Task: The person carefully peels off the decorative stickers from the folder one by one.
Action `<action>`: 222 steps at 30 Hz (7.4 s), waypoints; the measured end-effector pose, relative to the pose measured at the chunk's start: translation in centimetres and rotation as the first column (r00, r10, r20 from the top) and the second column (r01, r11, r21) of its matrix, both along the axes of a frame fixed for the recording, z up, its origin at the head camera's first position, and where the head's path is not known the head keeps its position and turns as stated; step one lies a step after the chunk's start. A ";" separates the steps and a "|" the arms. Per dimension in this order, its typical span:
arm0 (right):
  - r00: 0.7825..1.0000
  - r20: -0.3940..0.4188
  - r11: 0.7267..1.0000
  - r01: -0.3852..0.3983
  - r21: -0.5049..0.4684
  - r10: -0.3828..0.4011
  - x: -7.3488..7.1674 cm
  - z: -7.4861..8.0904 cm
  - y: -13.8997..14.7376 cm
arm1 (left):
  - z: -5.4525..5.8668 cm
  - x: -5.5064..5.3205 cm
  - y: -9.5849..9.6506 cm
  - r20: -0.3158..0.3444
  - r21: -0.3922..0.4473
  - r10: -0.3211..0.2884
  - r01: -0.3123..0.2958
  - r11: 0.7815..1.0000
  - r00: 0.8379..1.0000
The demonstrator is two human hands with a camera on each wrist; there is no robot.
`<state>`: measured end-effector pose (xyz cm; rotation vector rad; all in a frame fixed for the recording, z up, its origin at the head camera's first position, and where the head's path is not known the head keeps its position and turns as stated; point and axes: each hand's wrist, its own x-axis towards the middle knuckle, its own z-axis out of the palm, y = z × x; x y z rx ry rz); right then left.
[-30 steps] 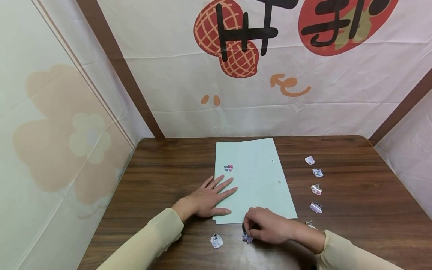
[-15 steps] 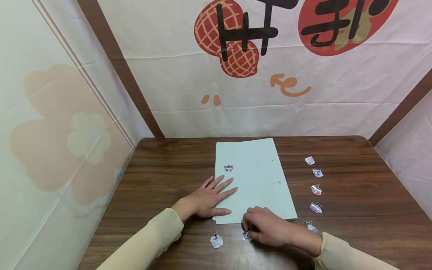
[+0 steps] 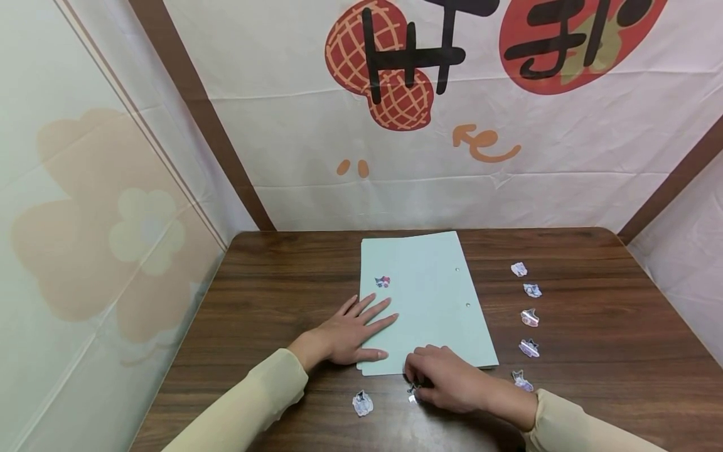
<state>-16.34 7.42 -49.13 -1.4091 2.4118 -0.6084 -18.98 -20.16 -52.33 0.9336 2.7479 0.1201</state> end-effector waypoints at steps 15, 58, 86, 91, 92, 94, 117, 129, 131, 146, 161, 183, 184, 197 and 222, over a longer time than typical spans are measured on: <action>1.000 -0.024 1.000 -0.009 0.006 0.009 0.0 0.2 0.0 | 0.0 0.1 0.0 0.011 0.003 0.005 -0.005 1.000 1.000; 0.971 -0.187 0.989 0.150 0.000 -0.147 -6.7 5.8 -3.0 | 0.0 0.3 0.0 0.005 -0.026 0.005 -0.005 1.000 1.000; 0.974 -0.127 0.979 0.195 0.058 -0.187 -10.7 5.4 -5.9 | 0.4 0.3 0.0 -0.004 -0.051 0.002 -0.003 0.999 1.000; 0.974 -0.118 0.974 0.207 0.090 -0.196 -11.5 5.0 -6.2 | 0.3 0.2 0.0 -0.002 -0.032 -0.002 0.002 0.999 1.000; 0.973 -0.119 0.973 0.208 0.096 -0.196 -11.7 4.9 -6.3 | 0.4 0.3 0.0 0.000 -0.029 -0.001 0.001 1.000 1.000; 0.972 -0.110 0.970 0.217 0.108 -0.205 -12.0 4.7 -6.5 | 0.7 0.4 0.1 0.003 -0.037 0.004 -0.004 0.999 1.000; 0.960 -0.101 0.945 0.274 0.178 -0.260 -14.8 3.2 -8.1 | 0.1 0.3 0.0 -0.008 -0.015 -0.009 0.008 1.000 1.000; 0.959 -0.086 0.943 0.282 0.178 -0.270 -15.6 2.2 -9.0 | -0.3 0.3 -0.1 -0.006 0.003 -0.003 0.003 1.000 1.000; 0.960 -0.090 0.944 0.279 0.174 -0.267 -15.8 2.0 -9.0 | -0.3 0.3 -0.1 -0.008 0.002 -0.003 0.003 1.000 1.000; 0.963 -0.115 0.947 0.261 0.187 -0.243 -16.2 1.7 -9.5 | -0.6 0.3 -0.1 -0.019 0.006 -0.006 0.006 1.000 1.000; 0.964 -0.101 0.946 0.262 0.193 -0.247 -16.3 1.7 -9.7 | -0.5 0.3 -0.2 -0.022 0.006 -0.007 0.008 1.000 1.000; 0.964 -0.062 0.947 0.266 0.181 -0.259 -16.4 1.8 -9.5 | 0.5 0.7 0.2 -0.009 -0.021 0.001 -0.002 1.000 1.000; 0.963 -0.062 0.945 0.269 0.184 -0.262 -16.4 1.8 -9.6 | 0.3 0.6 0.1 -0.008 -0.019 0.002 -0.002 1.000 1.000; 0.957 -0.033 0.929 0.287 0.232 -0.287 -16.9 1.7 -10.2 | 0.9 0.9 0.3 -0.014 -0.041 0.000 0.000 0.999 1.000; 0.957 0.027 0.938 0.276 0.211 -0.288 -17.5 1.9 -10.4 | 0.6 0.5 -0.1 -0.014 -0.006 -0.012 0.011 1.000 1.000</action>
